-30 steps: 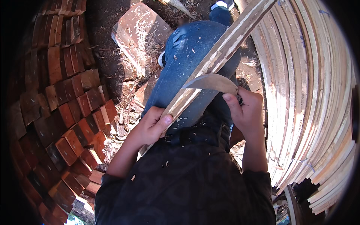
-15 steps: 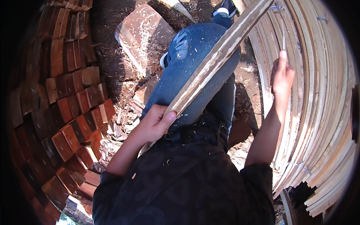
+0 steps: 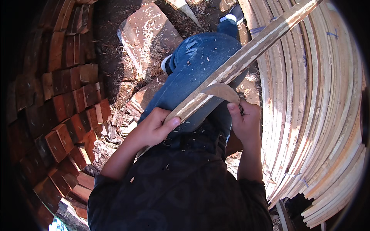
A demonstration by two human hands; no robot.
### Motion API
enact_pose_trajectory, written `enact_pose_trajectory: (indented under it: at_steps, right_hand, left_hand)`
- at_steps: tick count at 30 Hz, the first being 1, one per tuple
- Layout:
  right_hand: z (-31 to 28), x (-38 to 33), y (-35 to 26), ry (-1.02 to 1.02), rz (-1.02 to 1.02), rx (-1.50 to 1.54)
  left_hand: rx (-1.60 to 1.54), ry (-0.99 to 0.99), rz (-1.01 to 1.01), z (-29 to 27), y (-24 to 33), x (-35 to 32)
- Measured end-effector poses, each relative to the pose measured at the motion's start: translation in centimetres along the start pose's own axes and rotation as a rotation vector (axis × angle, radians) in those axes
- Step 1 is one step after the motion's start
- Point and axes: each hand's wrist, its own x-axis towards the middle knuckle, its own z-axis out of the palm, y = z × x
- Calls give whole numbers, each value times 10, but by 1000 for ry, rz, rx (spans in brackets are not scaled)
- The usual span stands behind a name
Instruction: The person sits on the ground and uses a knife to shave a thin strip of wood held between their legs. They repeatedly scrape the blade along the wood to remove thin layers.
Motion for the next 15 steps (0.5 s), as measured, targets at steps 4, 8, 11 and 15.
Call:
enact_pose_trajectory:
  at_steps: [4, 8, 11, 15]
  right_hand:
    - [-4, 10, -1, 31, -84, -112]
    - [-11, 19, -5, -9, -54, -129]
    - [-20, 21, -3, -6, -17, -151]
    - [-18, 23, 5, 30, -66, -140]
  left_hand:
    - [-17, 27, -5, 4, 1, -1]
    - [24, 69, 5, 6, 0, -4]
    - [55, 83, 50, 6, 3, -3]
    - [46, 93, 73, 8, 3, -2]
